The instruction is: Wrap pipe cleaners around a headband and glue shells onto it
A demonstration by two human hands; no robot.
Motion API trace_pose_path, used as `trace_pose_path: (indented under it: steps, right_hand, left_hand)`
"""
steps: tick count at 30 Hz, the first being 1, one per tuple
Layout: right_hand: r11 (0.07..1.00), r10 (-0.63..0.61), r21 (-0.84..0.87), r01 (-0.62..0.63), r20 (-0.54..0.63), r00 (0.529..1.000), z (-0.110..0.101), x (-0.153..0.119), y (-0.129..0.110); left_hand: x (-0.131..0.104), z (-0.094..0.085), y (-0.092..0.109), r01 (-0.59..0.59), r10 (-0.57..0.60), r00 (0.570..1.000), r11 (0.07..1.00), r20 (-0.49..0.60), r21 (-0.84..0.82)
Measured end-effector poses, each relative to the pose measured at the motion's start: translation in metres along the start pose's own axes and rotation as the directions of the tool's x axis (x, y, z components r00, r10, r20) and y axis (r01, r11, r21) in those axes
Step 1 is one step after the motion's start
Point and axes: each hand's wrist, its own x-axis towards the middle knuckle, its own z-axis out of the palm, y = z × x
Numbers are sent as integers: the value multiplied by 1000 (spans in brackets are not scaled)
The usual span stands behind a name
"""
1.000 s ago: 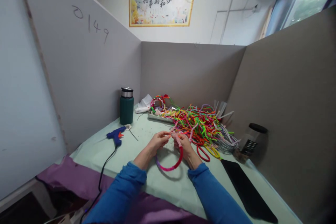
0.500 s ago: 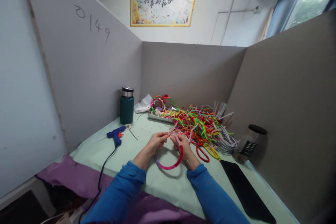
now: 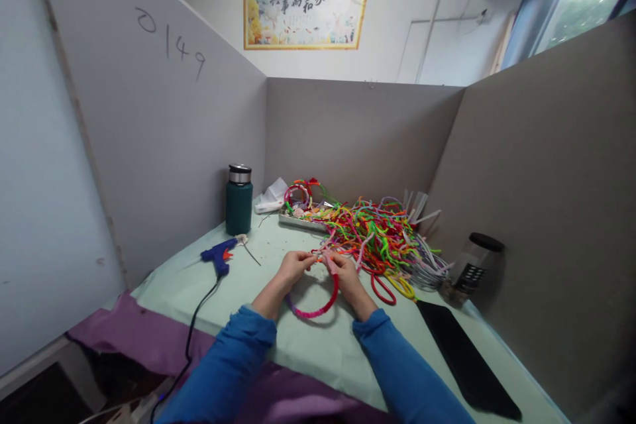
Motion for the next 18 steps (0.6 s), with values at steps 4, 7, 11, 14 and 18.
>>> trace_pose_path:
  steps: [4,7,11,14,18]
  right_hand:
    - [999,-17,-51,15,-34,999,-2,1,2]
    - [997,-17,-75,14,-32,999,-3,1,2]
    - [998,20,-52,-23,-50,999,-3,1,3]
    - [995,99,7,-99,-55,994,-2,1,3]
    - [980,174,107,-171,-20,985,-1,0,1]
  left_hand:
    - [-1,1,-1,-78,68,993,991,93,108]
    - [-3,1,0,-148,124,980,978,157,150]
    - [-3,2,-2,-179,148,967,974,207,142]
    - [-2,4,-5,-198,169,968,969,187,148]
    - [-1,5,-7,-207,183,971,965,153,163]
